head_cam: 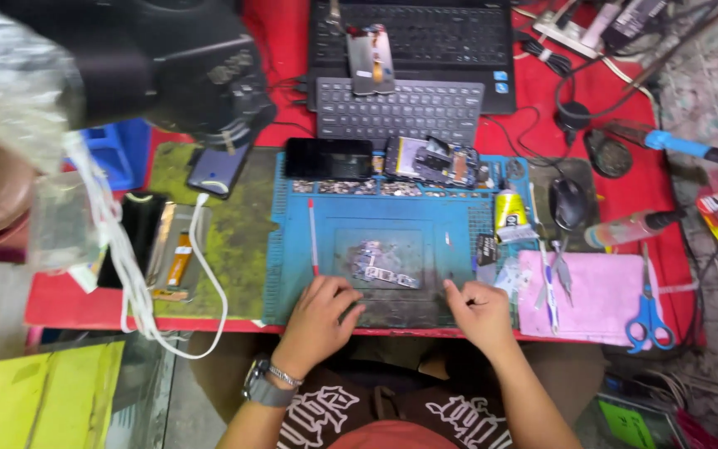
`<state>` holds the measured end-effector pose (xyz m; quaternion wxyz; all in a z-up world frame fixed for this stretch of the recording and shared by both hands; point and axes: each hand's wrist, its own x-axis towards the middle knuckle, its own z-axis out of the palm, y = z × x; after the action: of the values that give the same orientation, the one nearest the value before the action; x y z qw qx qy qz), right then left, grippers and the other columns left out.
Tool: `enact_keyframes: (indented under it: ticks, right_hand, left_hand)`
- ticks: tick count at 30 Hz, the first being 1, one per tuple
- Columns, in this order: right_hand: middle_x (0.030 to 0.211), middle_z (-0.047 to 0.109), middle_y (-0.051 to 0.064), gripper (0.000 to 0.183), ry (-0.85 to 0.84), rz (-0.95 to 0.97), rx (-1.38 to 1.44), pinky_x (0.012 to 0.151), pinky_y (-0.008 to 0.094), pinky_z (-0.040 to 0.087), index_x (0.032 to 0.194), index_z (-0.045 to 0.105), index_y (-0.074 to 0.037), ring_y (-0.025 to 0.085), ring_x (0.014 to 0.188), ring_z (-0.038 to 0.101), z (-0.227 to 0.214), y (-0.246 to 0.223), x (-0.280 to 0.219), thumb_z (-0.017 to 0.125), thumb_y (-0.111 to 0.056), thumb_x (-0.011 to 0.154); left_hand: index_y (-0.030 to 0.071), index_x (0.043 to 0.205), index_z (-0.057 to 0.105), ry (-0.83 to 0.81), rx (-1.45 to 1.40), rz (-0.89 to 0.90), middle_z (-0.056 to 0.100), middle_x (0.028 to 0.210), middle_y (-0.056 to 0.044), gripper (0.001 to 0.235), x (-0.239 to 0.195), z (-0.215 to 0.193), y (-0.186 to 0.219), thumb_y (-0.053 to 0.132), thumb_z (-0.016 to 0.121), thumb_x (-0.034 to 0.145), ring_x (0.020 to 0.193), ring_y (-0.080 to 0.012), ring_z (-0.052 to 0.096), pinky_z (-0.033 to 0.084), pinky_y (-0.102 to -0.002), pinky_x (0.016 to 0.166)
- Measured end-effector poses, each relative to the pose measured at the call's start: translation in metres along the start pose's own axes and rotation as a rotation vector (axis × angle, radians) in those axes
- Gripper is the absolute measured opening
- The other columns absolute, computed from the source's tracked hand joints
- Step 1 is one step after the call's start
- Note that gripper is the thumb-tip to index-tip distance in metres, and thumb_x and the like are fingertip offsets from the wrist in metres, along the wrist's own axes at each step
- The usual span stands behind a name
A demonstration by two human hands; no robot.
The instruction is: The person sits at a cluttered workbench and handles a small circuit board, placing it into a red plastic holder. They wipe the board and the holder with a pink cloth, then use a small tool to manipulate components on the board.
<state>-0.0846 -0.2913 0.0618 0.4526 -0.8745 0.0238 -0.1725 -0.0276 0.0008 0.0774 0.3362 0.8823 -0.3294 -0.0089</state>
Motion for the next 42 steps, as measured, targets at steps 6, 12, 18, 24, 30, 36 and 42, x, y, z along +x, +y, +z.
enact_keyframes:
  ticks: [6, 12, 18, 24, 30, 36, 42]
  right_hand:
    - [0.112, 0.071, 0.007, 0.062, -0.147, 0.131, 0.103, 0.072, 0.023, 0.057, 0.146, 0.053, -0.012, 0.01, 0.081, 0.065, -0.024, 0.003, -0.013, 0.072, -0.004, 0.088]
    - [0.056, 0.051, 0.0, 0.044, 0.003, 0.026, 0.155, 0.055, 0.026, 0.041, 0.053, 0.045, -0.012, 0.013, 0.057, 0.054, -0.036, -0.005, 0.002, 0.07, -0.002, 0.087]
    - [0.052, 0.073, -0.004, 0.006, 0.0, -0.023, 0.127, 0.059, 0.02, 0.065, 0.078, 0.084, -0.014, 0.003, 0.057, 0.077, -0.021, 0.022, 0.02, 0.08, -0.014, 0.083]
    - [0.088, 0.07, 0.009, 0.016, 0.462, -0.311, 0.021, 0.08, 0.031, 0.056, 0.084, 0.068, -0.006, 0.018, 0.085, 0.068, -0.116, -0.1, 0.142, 0.061, -0.001, 0.098]
    - [0.104, 0.073, 0.011, 0.015, 0.657, -0.612, -0.136, 0.081, 0.031, 0.056, 0.113, 0.071, 0.001, 0.018, 0.096, 0.068, -0.215, -0.161, 0.369, 0.078, -0.007, 0.103]
    - [0.12, 0.068, 0.032, 0.095, 0.296, -0.184, -0.648, 0.084, 0.054, 0.049, 0.136, 0.054, 0.007, 0.054, 0.108, 0.062, -0.185, -0.253, 0.447, 0.081, -0.068, 0.086]
    - [0.103, 0.068, 0.014, 0.069, 0.383, -0.113, -0.482, 0.057, 0.049, 0.053, 0.117, 0.055, 0.0, 0.033, 0.083, 0.065, -0.167, -0.259, 0.453, 0.086, -0.048, 0.079]
  left_hand:
    - [0.017, 0.116, 0.069, -0.008, 0.198, 0.119, 0.055, 0.128, -0.014, 0.032, 0.04, 0.036, -0.022, 0.03, 0.07, 0.088, 0.119, -0.0357, 0.048, 0.04, -0.05, 0.09]
    - [0.016, 0.115, 0.07, -0.01, 0.24, 0.108, 0.061, 0.121, -0.009, 0.031, 0.04, 0.04, -0.021, 0.031, 0.065, 0.088, 0.114, -0.0322, 0.052, 0.038, -0.052, 0.095]
    - [0.017, 0.108, 0.071, 0.009, 0.23, 0.054, 0.059, 0.127, -0.01, 0.024, 0.03, 0.057, -0.032, 0.031, 0.06, 0.091, 0.118, -0.0332, 0.049, 0.038, -0.054, 0.094]
    - [0.016, 0.107, 0.07, -0.061, 0.181, -0.022, 0.057, 0.131, -0.009, 0.025, 0.032, 0.064, -0.04, 0.033, 0.062, 0.092, 0.122, -0.0336, 0.046, 0.036, -0.055, 0.1]
    - [0.019, 0.106, 0.068, -0.118, 0.153, -0.102, 0.054, 0.132, -0.004, 0.022, 0.035, 0.065, -0.039, 0.032, 0.071, 0.088, 0.123, -0.0316, 0.045, 0.035, -0.053, 0.103]
    - [0.018, 0.101, 0.072, -0.059, 0.235, 0.001, 0.054, 0.125, -0.007, 0.036, 0.038, 0.099, -0.073, 0.048, 0.074, 0.081, 0.115, -0.0343, 0.045, 0.036, -0.052, 0.092]
    - [0.016, 0.099, 0.072, -0.069, 0.193, 0.004, 0.055, 0.121, -0.009, 0.038, 0.04, 0.109, -0.082, 0.051, 0.066, 0.087, 0.116, -0.0332, 0.045, 0.036, -0.054, 0.091]
